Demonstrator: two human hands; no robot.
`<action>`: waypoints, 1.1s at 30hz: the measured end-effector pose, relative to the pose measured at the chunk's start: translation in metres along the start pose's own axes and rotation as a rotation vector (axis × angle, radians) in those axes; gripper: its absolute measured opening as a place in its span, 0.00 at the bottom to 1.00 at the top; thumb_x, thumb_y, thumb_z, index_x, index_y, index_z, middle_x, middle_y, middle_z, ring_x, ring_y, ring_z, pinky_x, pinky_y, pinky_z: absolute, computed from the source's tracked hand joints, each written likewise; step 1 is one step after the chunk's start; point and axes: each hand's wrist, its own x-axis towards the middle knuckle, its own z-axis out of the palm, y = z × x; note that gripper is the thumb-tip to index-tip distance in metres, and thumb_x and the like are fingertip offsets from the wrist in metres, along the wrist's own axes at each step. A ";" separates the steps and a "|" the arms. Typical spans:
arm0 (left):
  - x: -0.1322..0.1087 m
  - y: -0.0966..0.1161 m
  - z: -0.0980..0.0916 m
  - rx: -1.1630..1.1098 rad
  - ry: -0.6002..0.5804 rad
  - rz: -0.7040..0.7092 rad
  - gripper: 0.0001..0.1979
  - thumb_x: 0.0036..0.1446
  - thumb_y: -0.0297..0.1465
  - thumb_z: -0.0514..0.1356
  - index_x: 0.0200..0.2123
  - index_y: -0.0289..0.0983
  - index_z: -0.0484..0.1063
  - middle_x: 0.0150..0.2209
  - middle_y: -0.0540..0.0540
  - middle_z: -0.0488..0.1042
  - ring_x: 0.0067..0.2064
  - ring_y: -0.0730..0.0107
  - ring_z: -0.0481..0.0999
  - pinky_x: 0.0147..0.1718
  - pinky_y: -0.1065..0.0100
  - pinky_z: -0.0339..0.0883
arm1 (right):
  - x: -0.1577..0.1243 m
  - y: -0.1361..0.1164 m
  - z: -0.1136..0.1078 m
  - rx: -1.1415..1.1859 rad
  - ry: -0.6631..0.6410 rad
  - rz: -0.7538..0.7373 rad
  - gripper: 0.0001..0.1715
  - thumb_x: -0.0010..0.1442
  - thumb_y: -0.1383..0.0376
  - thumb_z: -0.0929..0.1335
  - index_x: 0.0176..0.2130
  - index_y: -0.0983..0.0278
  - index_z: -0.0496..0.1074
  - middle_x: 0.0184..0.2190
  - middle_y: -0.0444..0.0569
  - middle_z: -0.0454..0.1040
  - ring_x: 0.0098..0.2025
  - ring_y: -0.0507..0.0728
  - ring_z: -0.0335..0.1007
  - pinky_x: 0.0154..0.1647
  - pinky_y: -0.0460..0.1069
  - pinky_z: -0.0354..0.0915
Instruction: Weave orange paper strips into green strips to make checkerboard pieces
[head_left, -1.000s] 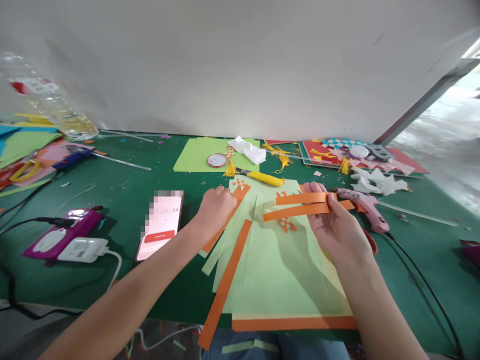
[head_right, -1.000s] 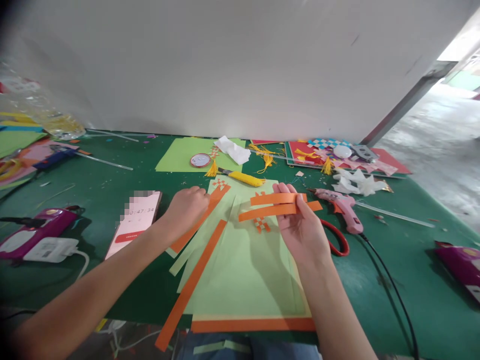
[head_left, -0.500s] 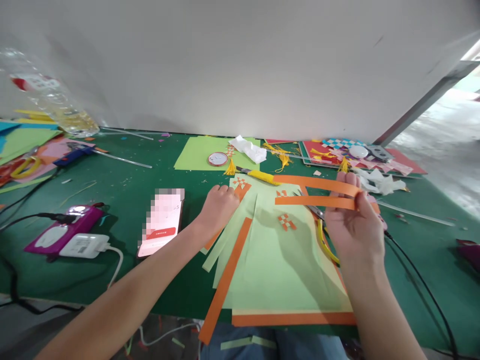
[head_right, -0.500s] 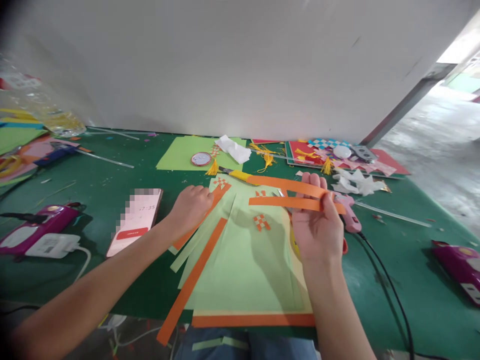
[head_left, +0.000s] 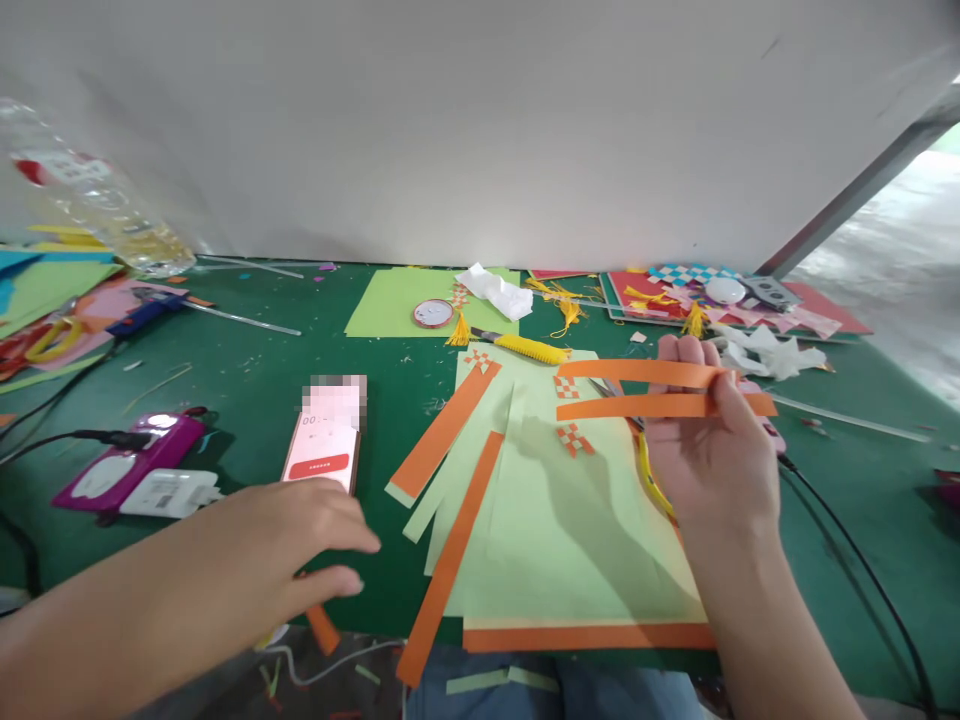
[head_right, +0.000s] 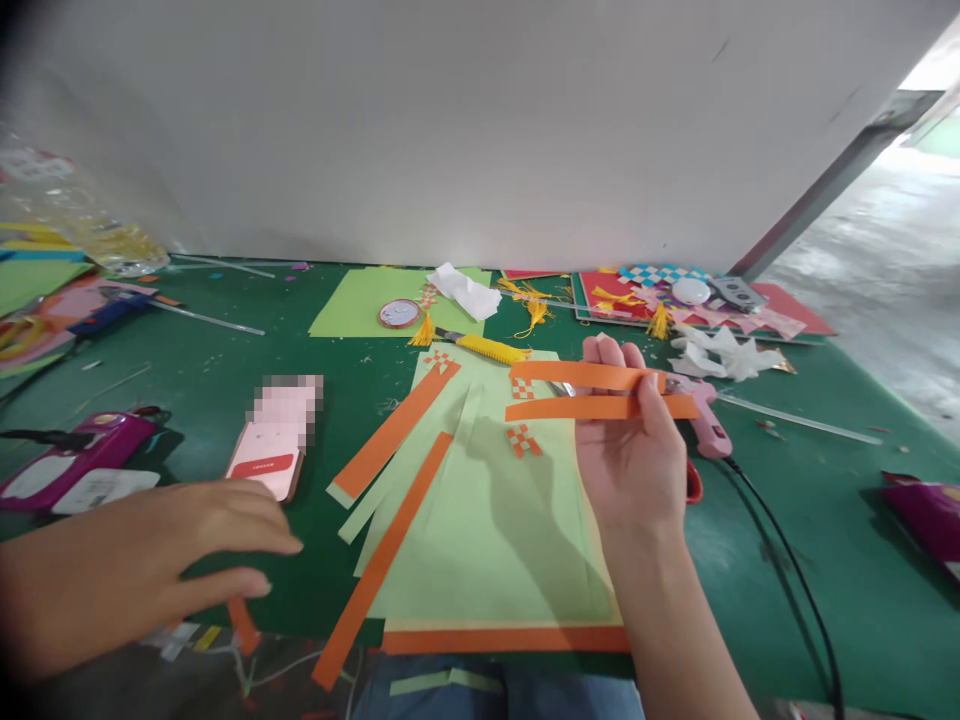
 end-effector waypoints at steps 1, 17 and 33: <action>0.002 0.009 0.002 0.027 -0.061 0.045 0.09 0.53 0.39 0.63 0.39 0.54 0.79 0.39 0.53 0.81 0.37 0.62 0.80 0.34 0.69 0.70 | -0.002 0.001 0.001 -0.020 -0.014 -0.014 0.18 0.68 0.67 0.58 0.41 0.59 0.75 0.43 0.41 0.80 0.55 0.52 0.71 0.60 0.48 0.66; 0.028 0.101 0.081 0.551 -0.092 -0.083 0.26 0.53 0.13 0.49 0.48 0.38 0.74 0.42 0.38 0.77 0.40 0.55 0.78 0.27 0.64 0.75 | -0.053 0.056 0.011 -1.585 -1.337 -0.764 0.25 0.65 0.74 0.59 0.59 0.66 0.66 0.62 0.62 0.62 0.66 0.70 0.53 0.61 0.70 0.58; 0.020 0.028 -0.002 -0.885 0.405 -0.409 0.12 0.50 0.35 0.67 0.39 0.43 0.76 0.31 0.50 0.79 0.30 0.69 0.78 0.29 0.75 0.71 | -0.045 0.072 0.006 -1.518 -1.413 -0.654 0.21 0.67 0.71 0.59 0.57 0.68 0.67 0.55 0.58 0.71 0.57 0.62 0.66 0.52 0.56 0.71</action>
